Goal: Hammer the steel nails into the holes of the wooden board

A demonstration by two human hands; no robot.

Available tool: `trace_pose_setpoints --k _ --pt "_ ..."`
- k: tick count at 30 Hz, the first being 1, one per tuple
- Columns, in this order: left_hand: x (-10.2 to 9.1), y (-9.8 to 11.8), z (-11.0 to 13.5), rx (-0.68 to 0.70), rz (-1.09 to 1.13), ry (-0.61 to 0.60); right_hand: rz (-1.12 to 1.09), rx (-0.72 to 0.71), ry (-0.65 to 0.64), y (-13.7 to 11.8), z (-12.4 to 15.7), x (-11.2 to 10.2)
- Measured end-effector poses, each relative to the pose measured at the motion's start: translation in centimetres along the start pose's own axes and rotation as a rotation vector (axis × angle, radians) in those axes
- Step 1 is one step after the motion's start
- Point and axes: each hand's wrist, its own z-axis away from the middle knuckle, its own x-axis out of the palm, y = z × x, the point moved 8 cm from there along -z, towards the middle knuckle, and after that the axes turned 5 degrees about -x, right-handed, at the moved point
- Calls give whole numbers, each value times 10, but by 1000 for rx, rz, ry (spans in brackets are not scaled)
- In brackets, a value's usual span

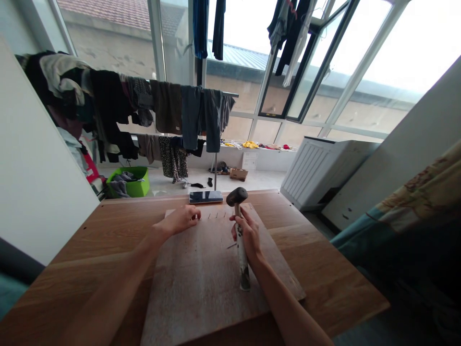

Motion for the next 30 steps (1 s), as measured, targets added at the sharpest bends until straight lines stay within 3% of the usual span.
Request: trace_pose_setpoints --k 6,10,14,22,30 --pt "0 9 -2 48 -100 64 16 -7 -22 -1 3 3" --pt "5 7 -4 83 133 143 -3 -12 -92 2 5 11" --pt "12 -12 -7 -14 362 209 -80 13 -208 9 10 26" --pt "13 -17 -6 34 431 237 -114 54 -437 18 24 55" --pt "12 -15 -6 2 419 207 2 57 -453 22 25 55"
